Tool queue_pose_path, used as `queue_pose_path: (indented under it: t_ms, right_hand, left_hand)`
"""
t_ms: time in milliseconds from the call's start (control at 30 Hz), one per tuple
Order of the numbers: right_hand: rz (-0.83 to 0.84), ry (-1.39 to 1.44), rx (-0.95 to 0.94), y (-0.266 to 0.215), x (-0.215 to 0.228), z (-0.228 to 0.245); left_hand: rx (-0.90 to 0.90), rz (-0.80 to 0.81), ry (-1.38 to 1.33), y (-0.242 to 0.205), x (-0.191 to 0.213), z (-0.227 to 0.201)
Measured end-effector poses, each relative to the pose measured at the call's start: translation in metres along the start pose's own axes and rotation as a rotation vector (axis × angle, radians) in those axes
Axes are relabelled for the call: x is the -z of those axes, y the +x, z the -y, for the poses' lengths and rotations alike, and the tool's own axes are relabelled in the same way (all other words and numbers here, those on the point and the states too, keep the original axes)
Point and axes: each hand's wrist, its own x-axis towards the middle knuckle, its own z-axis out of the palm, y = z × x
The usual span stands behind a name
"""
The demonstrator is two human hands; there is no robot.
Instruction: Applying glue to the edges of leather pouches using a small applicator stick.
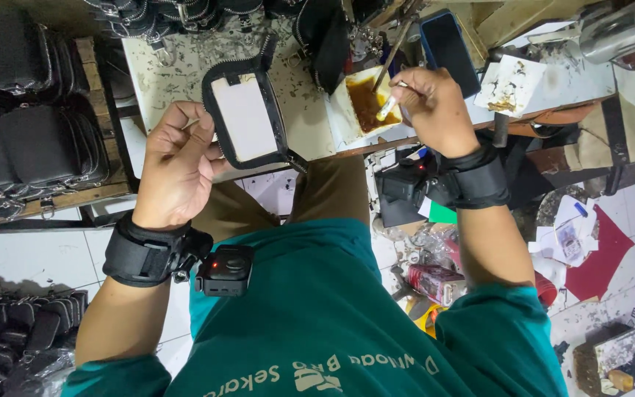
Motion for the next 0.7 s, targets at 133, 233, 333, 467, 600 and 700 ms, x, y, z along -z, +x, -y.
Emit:
queue_pose_path:
  t_ms: [133,233,333,467,600,700]
  right_hand:
    - [0.159,0.001,-0.155,0.000,0.008,0.033]
    - [0.186,0.042,-0.153,-0.002,0.024,0.071]
    - [0.068,0.040,0.005,-0.008,0.046,0.118]
    - [-0.211,0.095,0.094,-0.007,0.035,0.158]
    - [-0.189,0.243,0.105,0.003,-0.001,0.174]
    - [-0.148,0.231,0.292,0.021,-0.027,0.185]
  left_hand:
    - [-0.006,-0.003,0.033,0.003,-0.001,0.003]
    - [0.011,-0.002,0.002,0.003,-0.005,0.001]
    - [-0.008,0.021,0.053,0.003,-0.007,0.002]
    - [-0.113,0.031,0.040,0.011,-0.007,0.014]
    - [-0.121,0.036,0.068,0.015,-0.011,0.016]
    - [-0.127,0.051,0.138,0.009,-0.019,0.006]
